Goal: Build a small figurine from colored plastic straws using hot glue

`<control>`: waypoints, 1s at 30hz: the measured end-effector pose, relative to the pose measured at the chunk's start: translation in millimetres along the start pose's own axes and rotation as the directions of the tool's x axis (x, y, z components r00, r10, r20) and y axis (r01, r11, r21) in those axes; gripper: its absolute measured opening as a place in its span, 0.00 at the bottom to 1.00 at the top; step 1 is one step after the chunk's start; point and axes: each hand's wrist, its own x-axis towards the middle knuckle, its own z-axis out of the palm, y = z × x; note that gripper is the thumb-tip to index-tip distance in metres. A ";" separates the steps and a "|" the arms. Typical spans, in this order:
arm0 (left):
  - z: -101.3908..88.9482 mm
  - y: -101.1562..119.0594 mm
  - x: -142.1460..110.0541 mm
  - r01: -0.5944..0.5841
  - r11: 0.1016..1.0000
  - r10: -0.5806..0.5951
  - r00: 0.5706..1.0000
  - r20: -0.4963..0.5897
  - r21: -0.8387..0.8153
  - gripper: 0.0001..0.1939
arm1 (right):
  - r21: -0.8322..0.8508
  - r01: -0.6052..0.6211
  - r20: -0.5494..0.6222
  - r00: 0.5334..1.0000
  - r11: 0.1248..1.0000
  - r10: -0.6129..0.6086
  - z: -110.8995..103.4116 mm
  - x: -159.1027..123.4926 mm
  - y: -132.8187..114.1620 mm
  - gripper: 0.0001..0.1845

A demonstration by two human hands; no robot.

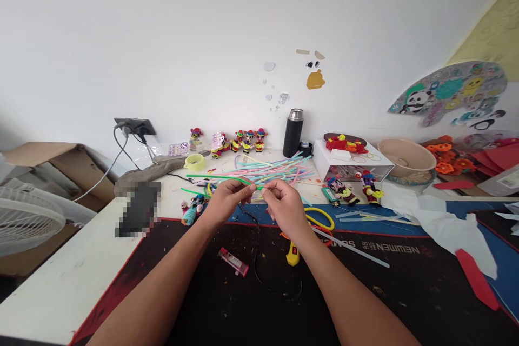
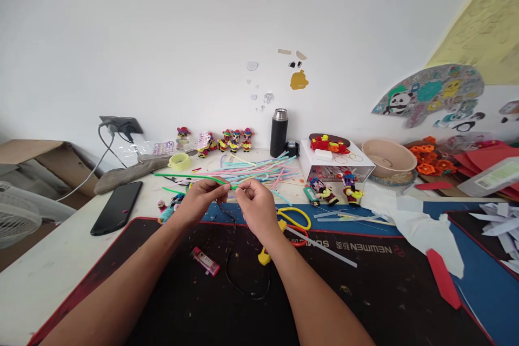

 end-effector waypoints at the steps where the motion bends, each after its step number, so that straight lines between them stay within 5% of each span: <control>1: -0.5 1.1 0.1 -0.003 1.000 0.003 1.000 0.003 0.006 0.21 | -0.010 0.007 0.004 1.000 1.000 -0.007 -0.1 -0.1 0.1 0.10; 8: -6.1 5.3 -1.6 -0.117 0.971 0.118 0.993 0.007 0.207 0.20 | -0.205 0.086 0.034 0.996 0.975 -0.081 -1.0 -1.1 -1.0 0.07; 12: -8.4 6.5 -5.8 -0.353 0.848 0.356 0.932 0.069 0.396 0.12 | -0.349 0.154 0.071 0.988 0.924 -0.138 -1.4 -2.6 -2.1 0.06; 15: -9.7 5.1 -6.9 -0.419 0.784 0.398 0.906 0.147 0.459 0.11 | -0.458 0.178 0.110 0.984 0.871 -0.143 -0.8 -3.5 -0.2 0.06; 20: -9.9 4.0 -5.2 -0.350 0.758 0.312 0.936 0.165 0.551 0.11 | -0.577 0.179 0.112 0.984 0.797 -0.140 1.3 -3.8 4.1 0.05; 25: -8.0 3.4 -2.3 -0.260 0.880 0.271 0.962 0.027 0.397 0.15 | -0.437 0.148 0.073 0.989 0.887 -0.129 1.5 -3.9 0.9 0.07; 30: -7.4 5.2 -2.5 -0.064 0.980 0.056 0.997 0.047 0.186 0.18 | -0.257 0.069 0.031 0.998 0.964 -0.063 0.7 -2.9 -1.5 0.09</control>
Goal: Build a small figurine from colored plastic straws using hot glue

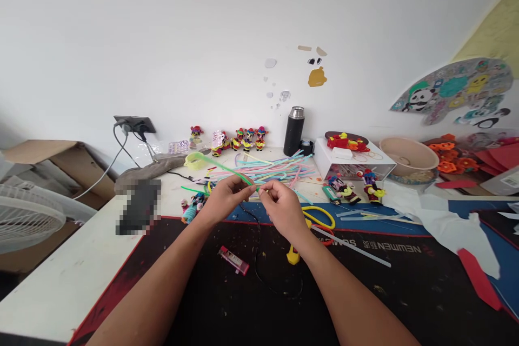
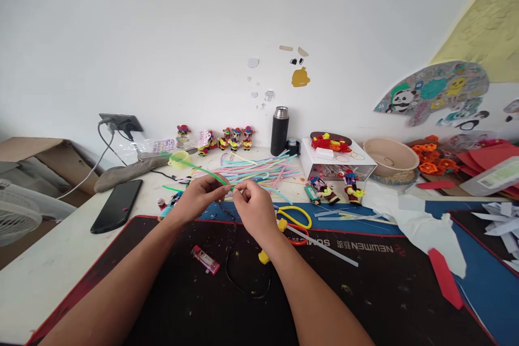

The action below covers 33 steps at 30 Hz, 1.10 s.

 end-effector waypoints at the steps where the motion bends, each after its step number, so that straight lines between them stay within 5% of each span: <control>1: 0.1 1.4 -0.5 0.025 0.999 -0.024 0.999 0.025 -0.032 0.18 | 0.041 -0.017 -0.004 1.000 0.999 0.017 -0.2 0.4 0.1 0.10; 22: 2.4 4.2 -0.3 0.069 0.962 -0.065 0.998 0.026 -0.262 0.20 | 0.154 -0.057 -0.030 0.998 0.986 0.062 0.0 2.8 2.5 0.12; 28: 0.4 3.2 -0.9 0.103 0.980 -0.097 0.994 0.040 -0.171 0.19 | 0.156 -0.052 -0.037 0.998 0.986 0.058 -0.6 2.9 2.6 0.12; 33: -7.8 -2.2 2.0 0.114 0.986 -0.111 0.993 0.032 -0.120 0.18 | 0.048 -0.010 0.068 0.998 0.999 0.007 -2.0 2.5 3.1 0.09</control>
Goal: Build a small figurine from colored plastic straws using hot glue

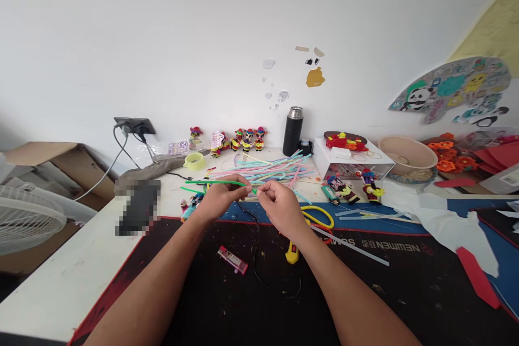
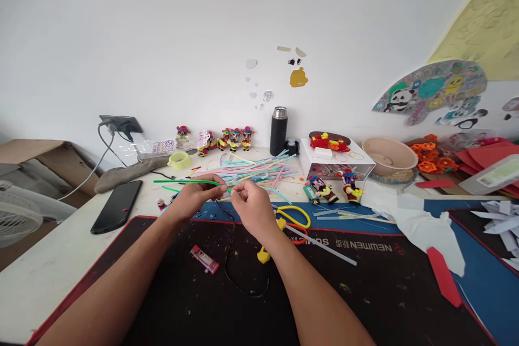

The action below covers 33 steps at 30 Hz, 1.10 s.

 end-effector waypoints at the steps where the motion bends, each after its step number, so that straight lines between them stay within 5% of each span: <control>1: -1.3 -0.8 0.8 -0.001 1.000 0.001 1.000 0.000 0.001 0.19 | -0.039 0.018 0.019 1.000 0.999 -0.017 -0.3 -0.2 -0.2 0.08; 9: 4.3 2.0 0.7 -0.129 0.987 0.128 0.992 0.011 0.100 0.20 | -0.265 0.122 0.057 0.992 0.957 -0.111 2.3 -3.5 -1.8 0.06; 21: 8.9 6.4 -3.0 -0.013 1.000 0.013 1.000 0.001 -0.016 0.20 | 0.201 -0.101 -0.006 0.995 0.974 0.104 1.2 1.3 -3.3 0.13; 27: 14.3 4.7 -3.2 -0.072 0.993 0.060 0.990 -0.126 -0.095 0.20 | 0.244 -0.127 0.030 0.992 0.961 0.123 0.9 2.3 -3.6 0.15; 33: 14.3 -3.1 -2.0 -0.092 0.992 0.083 0.991 -0.104 -0.086 0.18 | 0.280 -0.113 0.012 0.993 0.953 0.114 1.2 3.3 -1.6 0.15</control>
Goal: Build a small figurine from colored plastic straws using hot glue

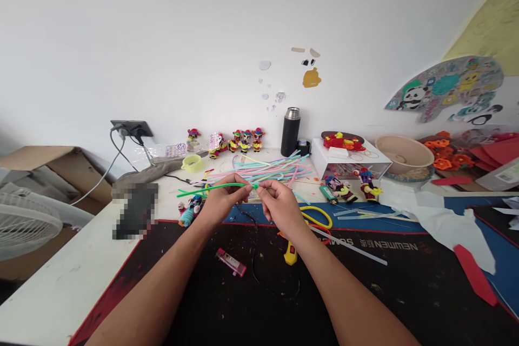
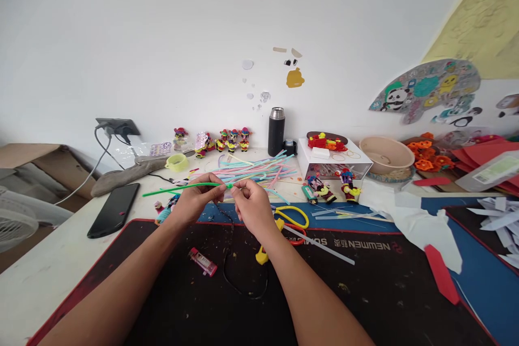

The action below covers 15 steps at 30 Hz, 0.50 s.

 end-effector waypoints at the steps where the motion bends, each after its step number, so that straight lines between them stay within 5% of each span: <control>1: -0.1 -1.2 0.1 -0.001 1.000 0.001 1.000 -0.001 0.004 0.18 | 0.004 0.000 0.001 1.000 1.000 0.000 0.2 -0.1 0.2 0.15; 15: 1.8 -3.4 -1.3 0.000 1.000 0.001 0.998 0.064 -0.009 0.17 | 0.073 -0.002 -0.047 0.999 0.997 0.006 2.2 -0.2 1.1 0.15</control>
